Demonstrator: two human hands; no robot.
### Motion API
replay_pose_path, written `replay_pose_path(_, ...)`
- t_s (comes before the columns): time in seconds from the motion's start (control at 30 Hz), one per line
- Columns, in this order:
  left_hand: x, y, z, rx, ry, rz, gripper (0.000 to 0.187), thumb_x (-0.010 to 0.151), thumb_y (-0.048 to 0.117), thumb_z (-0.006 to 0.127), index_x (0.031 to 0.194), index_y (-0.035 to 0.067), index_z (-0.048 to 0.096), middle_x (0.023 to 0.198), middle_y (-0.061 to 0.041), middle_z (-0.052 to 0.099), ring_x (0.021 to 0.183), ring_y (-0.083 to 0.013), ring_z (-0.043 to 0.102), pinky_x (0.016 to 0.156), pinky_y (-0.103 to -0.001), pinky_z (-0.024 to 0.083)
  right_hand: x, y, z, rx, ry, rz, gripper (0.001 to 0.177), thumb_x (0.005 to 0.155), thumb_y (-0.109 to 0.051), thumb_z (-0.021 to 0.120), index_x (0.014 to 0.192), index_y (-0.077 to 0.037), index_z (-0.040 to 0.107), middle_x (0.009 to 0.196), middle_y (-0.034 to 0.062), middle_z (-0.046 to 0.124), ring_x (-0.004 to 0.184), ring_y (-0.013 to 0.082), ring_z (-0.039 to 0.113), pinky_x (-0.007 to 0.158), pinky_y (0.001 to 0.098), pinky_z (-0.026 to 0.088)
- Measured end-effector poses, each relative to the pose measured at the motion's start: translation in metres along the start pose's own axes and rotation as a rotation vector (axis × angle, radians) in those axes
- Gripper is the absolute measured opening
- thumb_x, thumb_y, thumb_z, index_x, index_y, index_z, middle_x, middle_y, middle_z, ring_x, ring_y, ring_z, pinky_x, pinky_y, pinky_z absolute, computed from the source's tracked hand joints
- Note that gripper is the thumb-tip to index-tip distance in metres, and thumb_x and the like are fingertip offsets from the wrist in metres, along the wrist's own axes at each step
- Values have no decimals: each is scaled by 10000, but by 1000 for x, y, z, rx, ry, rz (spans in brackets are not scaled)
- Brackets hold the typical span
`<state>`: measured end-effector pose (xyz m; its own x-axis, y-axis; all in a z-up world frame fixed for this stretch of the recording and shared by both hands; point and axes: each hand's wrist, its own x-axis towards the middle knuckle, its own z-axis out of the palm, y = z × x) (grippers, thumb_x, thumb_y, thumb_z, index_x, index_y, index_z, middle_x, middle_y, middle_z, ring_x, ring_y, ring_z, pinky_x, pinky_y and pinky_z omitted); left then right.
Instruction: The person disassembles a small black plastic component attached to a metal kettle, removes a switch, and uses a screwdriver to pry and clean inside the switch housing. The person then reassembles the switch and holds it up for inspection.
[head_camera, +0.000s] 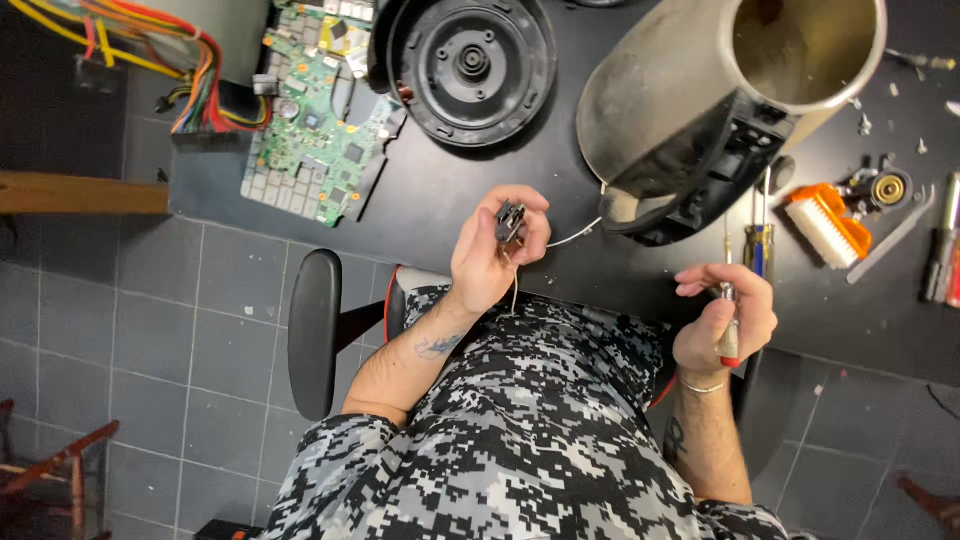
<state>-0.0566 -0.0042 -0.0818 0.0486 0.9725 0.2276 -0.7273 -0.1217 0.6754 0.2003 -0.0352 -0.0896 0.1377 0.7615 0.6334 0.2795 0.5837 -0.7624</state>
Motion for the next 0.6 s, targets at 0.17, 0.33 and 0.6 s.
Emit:
replay_pose_path(0.17,6,16,1,-35,9,36,761,1086,497,242,683,-46,590,453,29,322,550,-87,271,525,-183,298,-2,-2,8,-77,-88,41,562,1081,-390,534,967,154,616,697,222,677,540,209,613,575,297,530)
replay_pose_path(0.33,16,28,0,-345,-75,-18,677,1086,541,193,599,147,448,501,47,280,567,-115,249,592,-281,262,-4,1,12,-94,-119,44,589,1079,-424,537,976,151,619,690,213,668,544,197,610,571,285,523)
replay_pose_path(0.6,21,46,-8,-652,31,-213,595,1002,604,293,587,181,352,505,55,224,553,-120,260,666,-318,297,-1,-6,16,-156,-144,58,572,1093,-414,543,984,142,622,697,205,668,560,201,619,576,283,523)
